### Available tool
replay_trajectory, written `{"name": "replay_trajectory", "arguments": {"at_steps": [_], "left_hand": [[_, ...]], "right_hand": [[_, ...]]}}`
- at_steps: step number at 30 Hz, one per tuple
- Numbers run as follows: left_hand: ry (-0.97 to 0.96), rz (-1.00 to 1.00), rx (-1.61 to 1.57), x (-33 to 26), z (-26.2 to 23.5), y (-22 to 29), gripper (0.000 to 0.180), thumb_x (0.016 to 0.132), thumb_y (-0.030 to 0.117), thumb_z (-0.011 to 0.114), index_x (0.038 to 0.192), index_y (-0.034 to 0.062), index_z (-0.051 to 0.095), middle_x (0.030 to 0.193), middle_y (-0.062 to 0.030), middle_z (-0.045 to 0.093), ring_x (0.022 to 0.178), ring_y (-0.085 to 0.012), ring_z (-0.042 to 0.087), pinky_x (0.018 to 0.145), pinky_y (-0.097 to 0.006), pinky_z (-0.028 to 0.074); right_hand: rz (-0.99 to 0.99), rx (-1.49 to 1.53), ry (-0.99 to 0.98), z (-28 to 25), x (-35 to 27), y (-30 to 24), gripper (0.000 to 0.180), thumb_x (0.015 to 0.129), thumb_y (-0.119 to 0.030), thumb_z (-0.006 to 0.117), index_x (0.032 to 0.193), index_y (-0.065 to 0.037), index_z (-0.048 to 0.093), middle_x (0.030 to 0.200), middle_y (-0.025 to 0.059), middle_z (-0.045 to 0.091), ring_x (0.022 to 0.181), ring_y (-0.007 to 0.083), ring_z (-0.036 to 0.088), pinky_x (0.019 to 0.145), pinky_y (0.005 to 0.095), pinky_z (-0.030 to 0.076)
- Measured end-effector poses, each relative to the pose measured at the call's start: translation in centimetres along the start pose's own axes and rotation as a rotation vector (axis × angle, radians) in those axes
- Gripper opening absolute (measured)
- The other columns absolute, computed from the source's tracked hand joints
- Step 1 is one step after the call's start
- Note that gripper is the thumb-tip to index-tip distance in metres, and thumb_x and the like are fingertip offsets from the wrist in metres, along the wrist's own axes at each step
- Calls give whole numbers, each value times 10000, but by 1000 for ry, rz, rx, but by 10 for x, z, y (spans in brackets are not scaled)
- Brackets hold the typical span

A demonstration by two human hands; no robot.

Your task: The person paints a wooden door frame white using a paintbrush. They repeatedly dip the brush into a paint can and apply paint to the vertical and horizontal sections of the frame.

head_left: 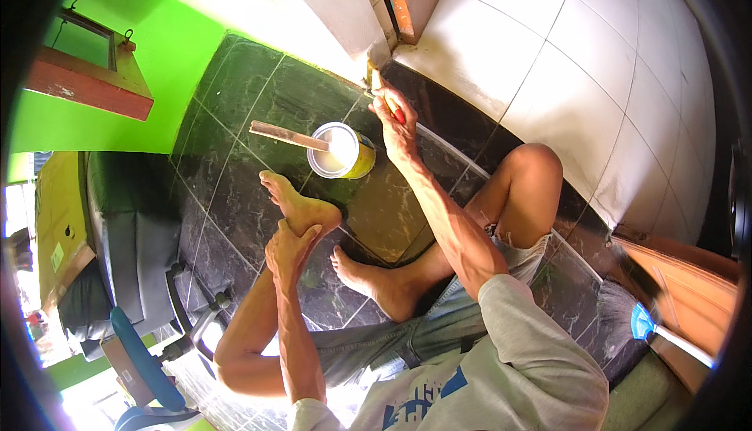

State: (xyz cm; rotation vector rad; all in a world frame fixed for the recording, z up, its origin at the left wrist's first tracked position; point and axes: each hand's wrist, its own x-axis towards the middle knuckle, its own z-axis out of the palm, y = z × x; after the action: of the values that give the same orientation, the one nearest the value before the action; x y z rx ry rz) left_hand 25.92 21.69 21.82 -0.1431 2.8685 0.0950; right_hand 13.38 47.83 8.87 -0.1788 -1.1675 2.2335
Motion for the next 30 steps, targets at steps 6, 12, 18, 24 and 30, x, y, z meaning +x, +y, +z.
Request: {"name": "replay_trajectory", "arguments": {"at_steps": [6, 12, 18, 24, 30], "left_hand": [[-40, -32, -38, -2, -6, 3, 707, 783, 570, 759, 1097, -46, 610, 1005, -288, 720, 983, -441, 699, 860, -497, 530], [-39, -45, -6, 1, 0, -7, 743, 770, 600, 750, 1111, -45, 609, 1006, -285, 721, 983, -446, 698, 851, -493, 534], [-57, -24, -57, -1, -8, 0, 691, 804, 593, 731, 1061, -36, 606, 991, -275, 716, 980, -440, 690, 843, -498, 520], [-58, -77, -41, -7, -6, -16, 692, 801, 592, 735, 1073, -32, 607, 994, -269, 719, 993, -439, 690, 847, -492, 523], [-74, -59, -41, 5, -1, -7, 703, 797, 594, 735, 1094, -31, 604, 1018, -261, 721, 1010, -432, 690, 862, -485, 526]], "right_hand": [[65, -23, -80, -10, -13, -13, 210, 996, -143, 683, 1185, -51, 678, 1245, 73, 656, 1050, 150, 638, 923, 368, 594], [81, -53, 168, -18, 12, -45, 269, 991, -176, 688, 1224, -53, 635, 1209, 132, 663, 1085, 230, 686, 844, 392, 639], [183, -415, 76, -12, 69, -73, 269, 994, -197, 683, 1154, 18, 662, 1016, 189, 740, 852, 253, 767, 656, 296, 651], [202, -376, -55, 31, 93, -66, 282, 977, -170, 694, 1122, 70, 664, 934, 180, 744, 796, 218, 762, 668, 294, 643], [84, -292, 98, 3, 81, -78, 245, 982, -187, 694, 1093, 31, 698, 879, 132, 743, 746, 177, 735, 644, 287, 606]]}}
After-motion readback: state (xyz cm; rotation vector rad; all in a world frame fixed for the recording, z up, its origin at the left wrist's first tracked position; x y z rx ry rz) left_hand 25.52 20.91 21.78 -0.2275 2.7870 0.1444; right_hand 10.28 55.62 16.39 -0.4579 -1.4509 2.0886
